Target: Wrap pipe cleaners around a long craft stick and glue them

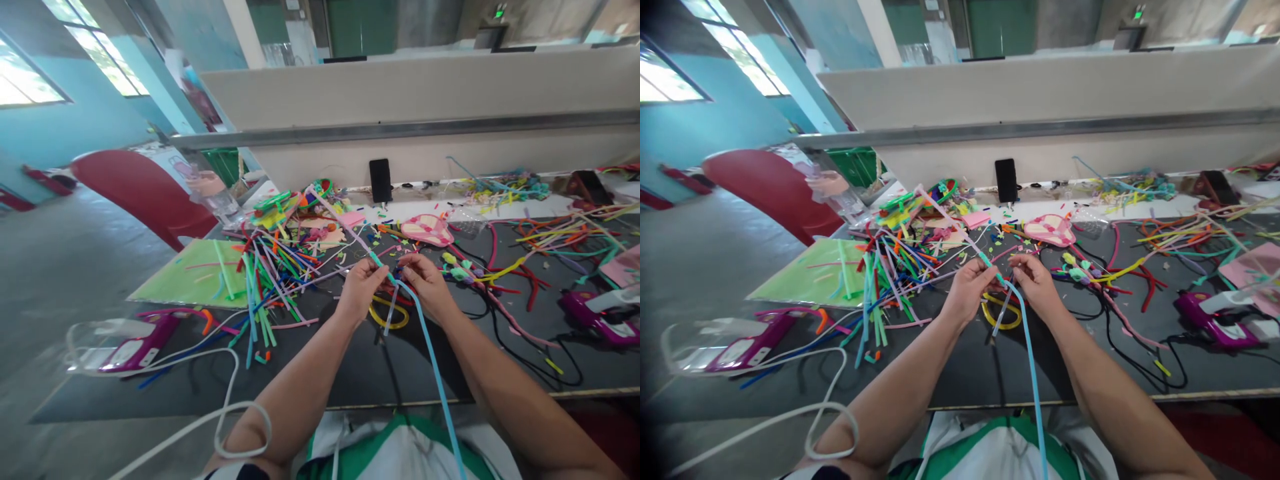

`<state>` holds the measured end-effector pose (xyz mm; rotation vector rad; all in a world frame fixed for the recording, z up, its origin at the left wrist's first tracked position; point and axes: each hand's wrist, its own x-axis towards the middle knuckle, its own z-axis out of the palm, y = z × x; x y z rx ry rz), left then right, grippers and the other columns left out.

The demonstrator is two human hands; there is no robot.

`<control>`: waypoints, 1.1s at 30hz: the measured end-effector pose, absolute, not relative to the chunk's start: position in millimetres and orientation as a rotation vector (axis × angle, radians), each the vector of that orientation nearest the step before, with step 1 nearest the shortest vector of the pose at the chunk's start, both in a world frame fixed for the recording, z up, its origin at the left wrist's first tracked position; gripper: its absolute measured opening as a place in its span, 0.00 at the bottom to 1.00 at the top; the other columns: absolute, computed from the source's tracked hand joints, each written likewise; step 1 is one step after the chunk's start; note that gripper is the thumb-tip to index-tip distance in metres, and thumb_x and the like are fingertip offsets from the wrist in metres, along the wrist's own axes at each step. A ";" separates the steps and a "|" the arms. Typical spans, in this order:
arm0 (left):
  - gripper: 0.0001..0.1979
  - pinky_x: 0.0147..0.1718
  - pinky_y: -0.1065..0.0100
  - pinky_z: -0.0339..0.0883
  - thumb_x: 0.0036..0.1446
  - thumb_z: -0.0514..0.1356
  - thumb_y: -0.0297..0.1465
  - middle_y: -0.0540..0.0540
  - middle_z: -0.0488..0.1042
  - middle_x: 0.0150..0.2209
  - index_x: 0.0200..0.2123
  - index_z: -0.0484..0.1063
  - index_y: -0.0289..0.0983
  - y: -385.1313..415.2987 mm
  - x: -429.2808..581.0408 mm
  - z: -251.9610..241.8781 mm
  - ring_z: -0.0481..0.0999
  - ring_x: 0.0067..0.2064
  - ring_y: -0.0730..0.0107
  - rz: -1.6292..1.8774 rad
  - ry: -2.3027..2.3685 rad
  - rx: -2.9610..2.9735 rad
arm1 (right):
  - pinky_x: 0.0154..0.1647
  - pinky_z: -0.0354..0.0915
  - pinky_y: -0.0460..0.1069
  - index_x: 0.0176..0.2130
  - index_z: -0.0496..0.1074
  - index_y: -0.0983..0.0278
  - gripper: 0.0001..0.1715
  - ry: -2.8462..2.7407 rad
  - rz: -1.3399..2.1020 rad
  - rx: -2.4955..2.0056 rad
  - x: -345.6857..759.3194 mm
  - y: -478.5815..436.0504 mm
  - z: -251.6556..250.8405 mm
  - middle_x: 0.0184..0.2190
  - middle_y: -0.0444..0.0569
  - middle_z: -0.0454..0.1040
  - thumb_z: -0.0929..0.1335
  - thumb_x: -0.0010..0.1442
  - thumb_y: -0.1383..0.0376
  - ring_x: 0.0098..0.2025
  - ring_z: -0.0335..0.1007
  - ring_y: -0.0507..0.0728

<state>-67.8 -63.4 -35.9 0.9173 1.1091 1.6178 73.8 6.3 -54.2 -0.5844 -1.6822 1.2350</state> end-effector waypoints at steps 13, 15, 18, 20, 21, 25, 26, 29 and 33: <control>0.13 0.21 0.74 0.65 0.49 0.64 0.37 0.51 0.71 0.22 0.29 0.66 0.34 -64.4 -73.6 -37.8 0.70 0.22 0.76 1.698 1.130 0.900 | 0.48 0.63 0.55 0.41 0.73 0.61 0.11 -2.339 0.334 -0.353 78.1 13.4 -57.0 0.42 0.55 0.72 0.68 0.56 0.62 0.45 0.69 0.60; 0.13 0.23 0.73 0.66 0.50 0.63 0.38 0.50 0.72 0.24 0.30 0.66 0.35 -65.5 -71.7 -38.7 0.70 0.22 0.77 1.685 1.094 0.918 | 0.48 0.62 0.55 0.37 0.74 0.61 0.09 -2.330 0.232 -0.398 77.8 12.6 -58.0 0.40 0.53 0.74 0.68 0.56 0.60 0.43 0.70 0.59; 0.14 0.24 0.73 0.66 0.49 0.64 0.38 0.51 0.71 0.24 0.30 0.66 0.35 -65.7 -69.4 -40.5 0.69 0.23 0.77 1.685 1.075 0.898 | 0.48 0.58 0.55 0.33 0.75 0.60 0.09 -2.295 0.146 -0.444 78.0 10.4 -57.7 0.41 0.52 0.74 0.67 0.56 0.59 0.43 0.70 0.59; 0.14 0.23 0.73 0.65 0.49 0.64 0.39 0.51 0.71 0.24 0.30 0.66 0.35 -64.8 -68.9 -41.6 0.69 0.22 0.77 1.689 1.081 0.878 | 0.49 0.56 0.55 0.32 0.75 0.59 0.08 -2.289 0.129 -0.447 78.3 9.2 -57.0 0.40 0.50 0.75 0.67 0.57 0.59 0.43 0.69 0.59; 0.14 0.23 0.73 0.65 0.49 0.64 0.39 0.51 0.71 0.23 0.29 0.66 0.35 -64.3 -68.9 -42.1 0.69 0.22 0.77 1.689 1.083 0.872 | 0.49 0.56 0.55 0.32 0.75 0.59 0.08 -2.292 0.124 -0.445 78.2 8.8 -56.9 0.39 0.50 0.75 0.67 0.57 0.60 0.42 0.70 0.59; 0.14 0.23 0.73 0.64 0.49 0.64 0.39 0.51 0.70 0.23 0.29 0.66 0.35 -63.3 -70.1 -42.5 0.69 0.22 0.76 1.700 1.096 0.871 | 0.47 0.54 0.55 0.31 0.74 0.60 0.06 -2.297 0.096 -0.442 76.9 9.9 -59.9 0.35 0.48 0.76 0.68 0.57 0.61 0.40 0.70 0.57; 0.14 0.23 0.73 0.64 0.49 0.63 0.39 0.51 0.70 0.22 0.29 0.66 0.34 -63.3 -70.5 -42.4 0.69 0.21 0.76 1.705 1.100 0.873 | 0.46 0.54 0.55 0.31 0.74 0.60 0.06 -2.298 0.092 -0.442 76.4 10.5 -61.4 0.35 0.48 0.76 0.68 0.57 0.61 0.40 0.70 0.57; 0.13 0.23 0.73 0.64 0.50 0.63 0.38 0.51 0.69 0.22 0.29 0.66 0.35 -63.2 -71.6 -42.7 0.69 0.21 0.76 1.713 1.099 0.881 | 0.46 0.54 0.55 0.33 0.74 0.59 0.06 -2.292 0.087 -0.440 75.3 12.0 -65.7 0.36 0.49 0.76 0.68 0.57 0.61 0.41 0.71 0.58; 0.12 0.24 0.73 0.64 0.52 0.62 0.38 0.51 0.70 0.23 0.29 0.66 0.35 -61.4 -73.8 -44.1 0.68 0.22 0.77 1.731 1.116 0.933 | 0.48 0.56 0.57 0.38 0.74 0.59 0.08 -2.284 0.139 -0.451 74.2 11.1 -66.7 0.40 0.50 0.75 0.67 0.58 0.60 0.44 0.70 0.60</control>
